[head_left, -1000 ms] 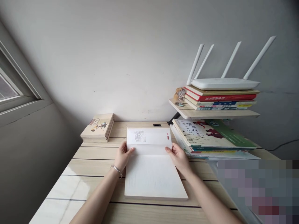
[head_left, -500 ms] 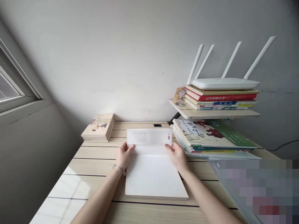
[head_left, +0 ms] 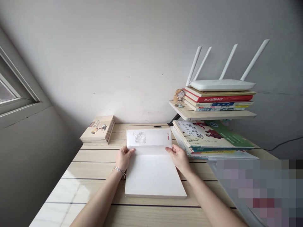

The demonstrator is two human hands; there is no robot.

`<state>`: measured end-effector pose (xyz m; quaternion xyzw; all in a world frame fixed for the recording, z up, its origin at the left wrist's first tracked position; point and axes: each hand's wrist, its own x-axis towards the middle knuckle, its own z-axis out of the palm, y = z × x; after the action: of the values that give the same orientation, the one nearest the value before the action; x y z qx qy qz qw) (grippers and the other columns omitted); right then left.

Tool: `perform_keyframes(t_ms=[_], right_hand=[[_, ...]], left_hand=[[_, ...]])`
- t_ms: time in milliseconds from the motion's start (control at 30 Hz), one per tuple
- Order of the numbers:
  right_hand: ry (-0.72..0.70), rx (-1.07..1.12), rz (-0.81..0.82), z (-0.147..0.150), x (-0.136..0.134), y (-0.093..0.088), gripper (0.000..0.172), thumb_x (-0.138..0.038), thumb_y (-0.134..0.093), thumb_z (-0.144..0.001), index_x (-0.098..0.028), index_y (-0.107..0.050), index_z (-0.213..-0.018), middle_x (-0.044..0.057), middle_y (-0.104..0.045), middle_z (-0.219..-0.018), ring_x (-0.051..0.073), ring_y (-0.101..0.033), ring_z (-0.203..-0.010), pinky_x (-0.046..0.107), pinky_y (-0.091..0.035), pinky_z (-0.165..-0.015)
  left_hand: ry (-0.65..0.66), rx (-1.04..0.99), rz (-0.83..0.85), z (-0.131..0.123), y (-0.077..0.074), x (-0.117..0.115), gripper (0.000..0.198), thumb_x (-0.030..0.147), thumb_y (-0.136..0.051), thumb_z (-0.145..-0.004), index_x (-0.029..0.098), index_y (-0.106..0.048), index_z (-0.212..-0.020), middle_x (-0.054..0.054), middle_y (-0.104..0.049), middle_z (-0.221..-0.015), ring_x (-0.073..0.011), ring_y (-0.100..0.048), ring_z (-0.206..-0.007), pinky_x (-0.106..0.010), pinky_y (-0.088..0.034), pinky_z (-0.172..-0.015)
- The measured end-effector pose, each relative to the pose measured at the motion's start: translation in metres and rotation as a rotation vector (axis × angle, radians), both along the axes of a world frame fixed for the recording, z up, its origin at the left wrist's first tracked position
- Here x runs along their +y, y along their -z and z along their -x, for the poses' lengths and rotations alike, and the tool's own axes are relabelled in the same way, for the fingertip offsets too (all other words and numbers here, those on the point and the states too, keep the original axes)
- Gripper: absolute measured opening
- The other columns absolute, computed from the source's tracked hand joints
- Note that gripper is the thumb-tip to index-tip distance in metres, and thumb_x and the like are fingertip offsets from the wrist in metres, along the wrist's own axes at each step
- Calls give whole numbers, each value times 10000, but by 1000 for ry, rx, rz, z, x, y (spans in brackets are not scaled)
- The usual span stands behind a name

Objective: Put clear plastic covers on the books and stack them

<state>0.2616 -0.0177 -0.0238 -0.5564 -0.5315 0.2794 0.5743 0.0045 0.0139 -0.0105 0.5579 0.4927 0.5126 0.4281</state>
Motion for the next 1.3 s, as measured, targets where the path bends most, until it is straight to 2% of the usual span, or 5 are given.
perform_keyframes(t_ms=[233, 533, 733, 1067, 1300], right_hand=[[-109, 153, -34, 4, -7, -9, 374, -532, -643, -677, -195, -534, -796, 54, -669, -768, 207, -608, -726, 287, -454, -650], [-48, 102, -17, 5, 3, -3, 349, -530, -610, -715, -198, -531, -791, 47, -671, -758, 204, -615, -721, 297, -458, -670], [-253, 186, -16, 6, -10, -15, 409, -479, -657, -696, -191, -537, -960, 88, -665, -940, 227, -615, -875, 333, -474, -777], [-53, 171, -39, 2, 9, 1, 325, -507, -613, -714, -194, -561, -783, 35, -677, -750, 200, -614, -720, 323, -476, -691], [-168, 146, -12, -16, -6, -23, 317, -459, -739, -573, -190, -633, -704, 38, -691, -724, 203, -635, -725, 357, -494, -740]], left_hand=[[99, -129, -68, 1, -2, -3, 293, 392, -678, -667, 152, -614, -823, -26, -632, -744, -143, -544, -684, -230, -409, -625], [-26, -66, -50, -1, 4, 2, 255, 371, -665, -671, 150, -548, -616, 37, -509, -543, -93, -443, -535, -205, -334, -514], [116, -217, -45, -2, -1, -4, 355, 312, -736, -612, 157, -601, -902, -69, -662, -924, -194, -594, -872, -275, -456, -741], [78, -176, -23, 2, -6, -2, 284, 416, -677, -670, 148, -659, -763, -31, -674, -758, -184, -601, -780, -271, -451, -722], [220, -156, -56, 13, -20, -7, 232, 306, -716, -609, 167, -678, -791, -56, -691, -837, -205, -616, -831, -324, -463, -801]])
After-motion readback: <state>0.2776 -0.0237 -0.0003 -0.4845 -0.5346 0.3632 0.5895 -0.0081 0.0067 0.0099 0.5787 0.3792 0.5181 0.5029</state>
